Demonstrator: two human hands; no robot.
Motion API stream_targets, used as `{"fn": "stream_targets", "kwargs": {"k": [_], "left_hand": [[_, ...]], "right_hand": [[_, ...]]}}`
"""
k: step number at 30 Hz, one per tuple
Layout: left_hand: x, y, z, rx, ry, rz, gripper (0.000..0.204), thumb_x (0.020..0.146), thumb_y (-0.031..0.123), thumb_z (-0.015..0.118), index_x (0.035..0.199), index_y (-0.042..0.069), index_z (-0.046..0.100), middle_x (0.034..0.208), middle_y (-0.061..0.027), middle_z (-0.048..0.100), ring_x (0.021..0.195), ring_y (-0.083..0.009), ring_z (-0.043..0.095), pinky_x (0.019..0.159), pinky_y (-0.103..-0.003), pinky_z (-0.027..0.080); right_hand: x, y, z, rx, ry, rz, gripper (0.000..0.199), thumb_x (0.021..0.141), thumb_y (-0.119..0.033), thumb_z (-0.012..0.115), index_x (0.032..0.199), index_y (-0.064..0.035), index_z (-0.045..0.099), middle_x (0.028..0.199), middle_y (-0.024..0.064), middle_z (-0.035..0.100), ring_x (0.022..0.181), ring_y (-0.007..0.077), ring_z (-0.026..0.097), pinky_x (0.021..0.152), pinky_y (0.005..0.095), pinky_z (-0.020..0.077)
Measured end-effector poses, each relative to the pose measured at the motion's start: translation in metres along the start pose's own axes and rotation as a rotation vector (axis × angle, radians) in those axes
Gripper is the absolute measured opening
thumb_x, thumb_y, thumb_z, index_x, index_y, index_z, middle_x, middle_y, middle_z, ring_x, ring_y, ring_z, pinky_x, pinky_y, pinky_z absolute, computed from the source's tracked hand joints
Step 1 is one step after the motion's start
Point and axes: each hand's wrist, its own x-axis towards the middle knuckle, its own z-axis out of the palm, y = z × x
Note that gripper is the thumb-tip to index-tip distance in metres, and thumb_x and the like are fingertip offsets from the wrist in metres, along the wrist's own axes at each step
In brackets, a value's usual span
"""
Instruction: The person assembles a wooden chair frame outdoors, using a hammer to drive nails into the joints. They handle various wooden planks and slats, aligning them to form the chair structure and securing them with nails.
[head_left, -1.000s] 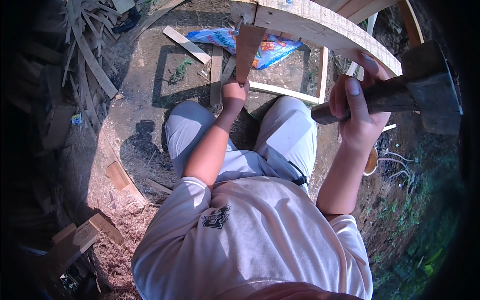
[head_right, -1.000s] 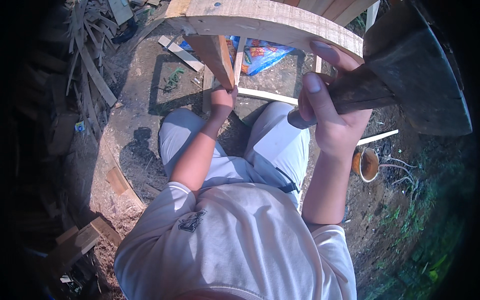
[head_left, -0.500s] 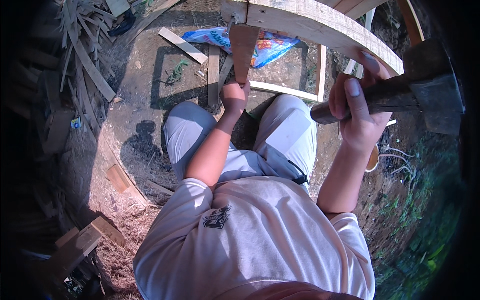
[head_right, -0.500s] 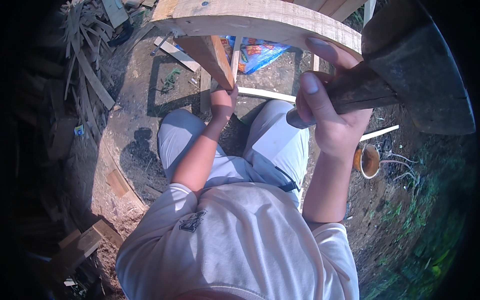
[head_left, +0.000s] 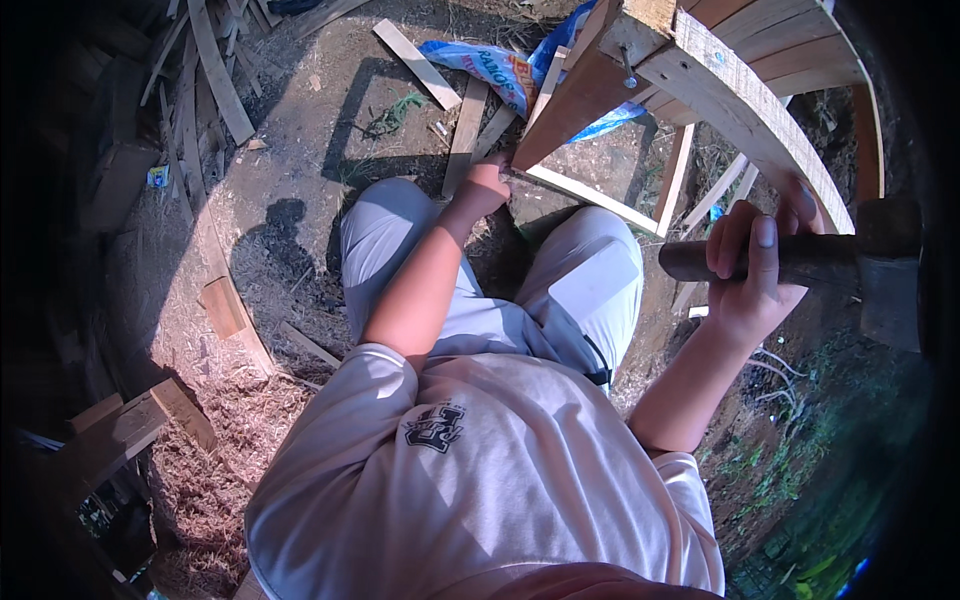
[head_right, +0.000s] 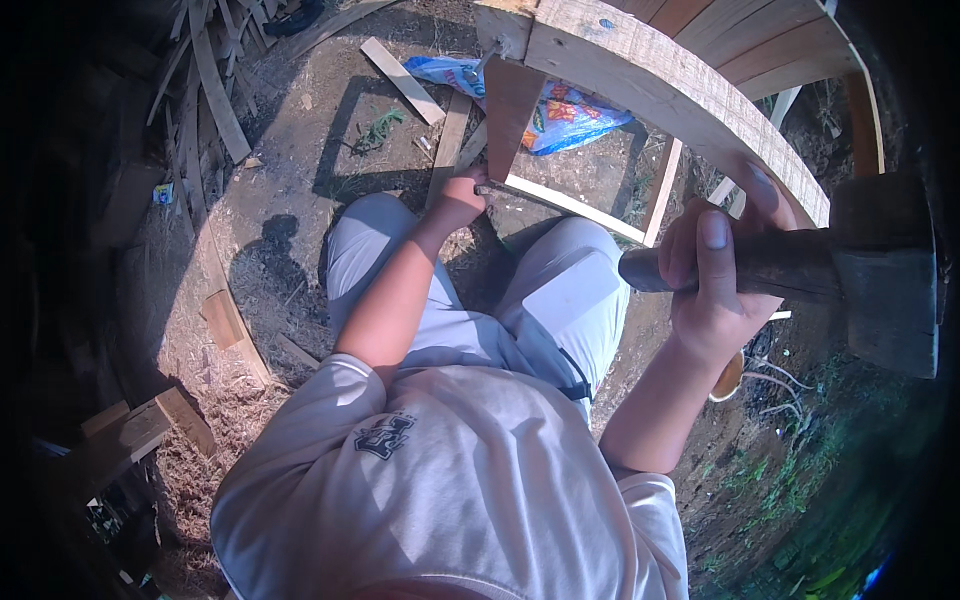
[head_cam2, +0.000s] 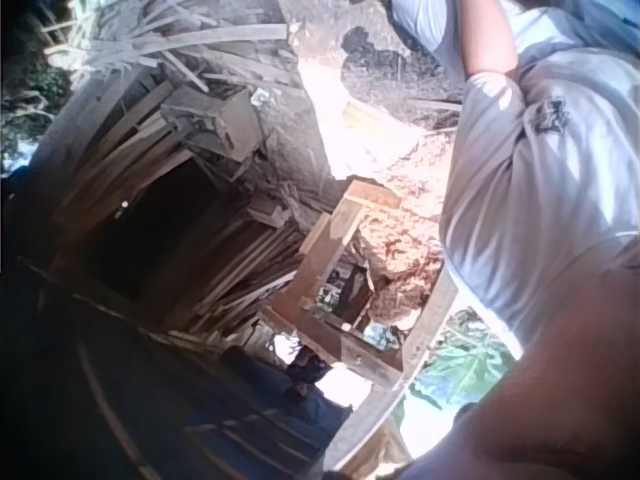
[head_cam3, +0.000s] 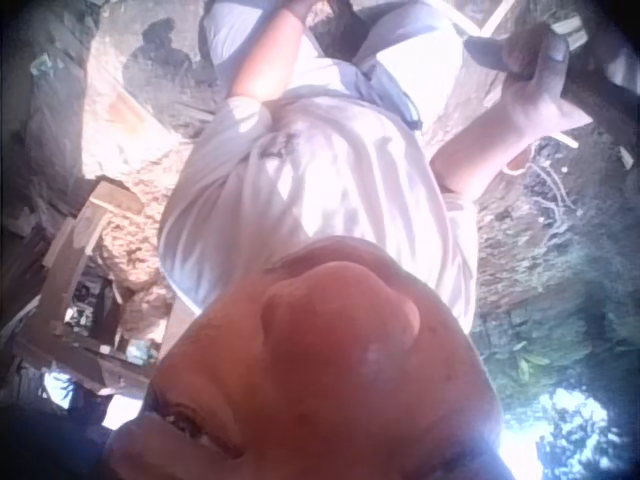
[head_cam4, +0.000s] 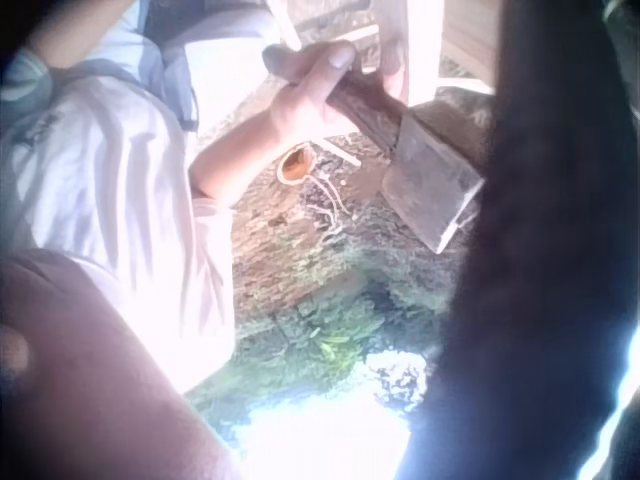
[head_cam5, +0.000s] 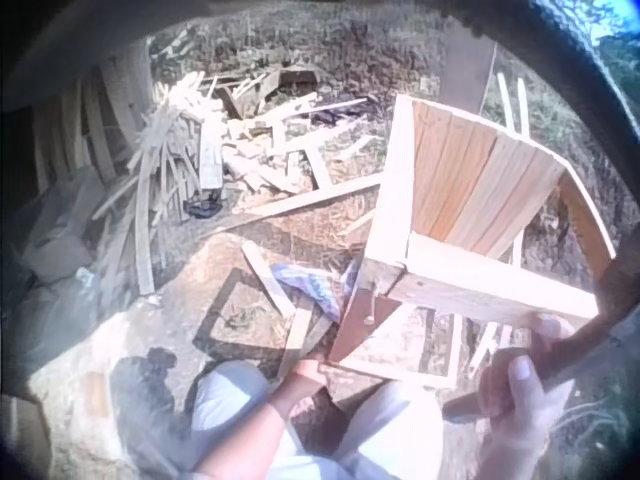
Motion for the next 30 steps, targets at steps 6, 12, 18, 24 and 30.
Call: {"fn": "stream_targets", "kwargs": {"k": [6,12,18,24,30], "left_hand": [[-0.004,0.062,-0.04,-0.261,-0.004,0.015,0.093,0.081,0.005,0.07,0.165,0.006,0.031,0.163,-0.0233,0.046,0.147,-0.0345,0.05,0.113,-0.043,0.047],[-0.035,0.24,-0.099,-0.552,0.112,0.794,0.082,0.087,0.011,0.065,0.161,0.001,0.033,0.15,-0.0204,0.055,0.148,-0.0268,0.044,0.124,-0.043,0.03],[-0.027,0.296,-0.101,-0.76,-0.135,0.757,0.084,0.091,-0.001,0.074,0.162,0.002,0.03,0.149,-0.0179,0.057,0.145,-0.0244,0.049,0.122,-0.042,0.038],[-0.027,0.305,-0.077,-0.386,0.427,0.931,0.119,0.083,0.02,0.092,0.169,0.002,0.012,0.15,-0.0288,0.053,0.134,-0.0387,0.061,0.11,-0.046,0.052],[-0.029,0.304,-0.089,-0.13,0.373,0.921,0.105,0.085,0.011,0.086,0.166,-0.003,0.022,0.148,-0.0305,0.053,0.131,-0.0465,0.059,0.111,-0.05,0.05]], "right_hand": [[-0.006,0.004,-0.009,0.03,-0.009,-0.003,0.047,0.101,0.003,0.059,0.147,-0.0057,0.054,0.14,0.0249,0.061,0.05,0.012,0.049,0.042,0.0267,0.0421],[-0.009,0.002,-0.004,0.014,0.032,0.025,0.037,0.102,-0.004,0.064,0.138,-0.0045,0.056,0.121,0.0043,0.056,0.05,0.0102,0.042,0.04,0.0255,0.0372],[-0.008,0.002,-0.004,0.001,0.031,0.005,0.04,0.1,-0.001,0.064,0.139,-0.007,0.056,0.122,0.0032,0.056,0.051,0.0108,0.042,0.041,0.0259,0.0379],[-0.007,0.003,-0.002,-0.007,0.03,0.013,0.04,0.1,-0.002,0.064,0.14,-0.0072,0.056,0.122,0.0035,0.057,0.052,0.0107,0.043,0.041,0.0252,0.0383],[-0.007,0.001,-0.004,-0.028,0.033,-0.005,0.039,0.101,-0.004,0.063,0.14,-0.0062,0.056,0.116,0.0038,0.056,0.051,0.01,0.042,0.041,0.0249,0.0382]]}}
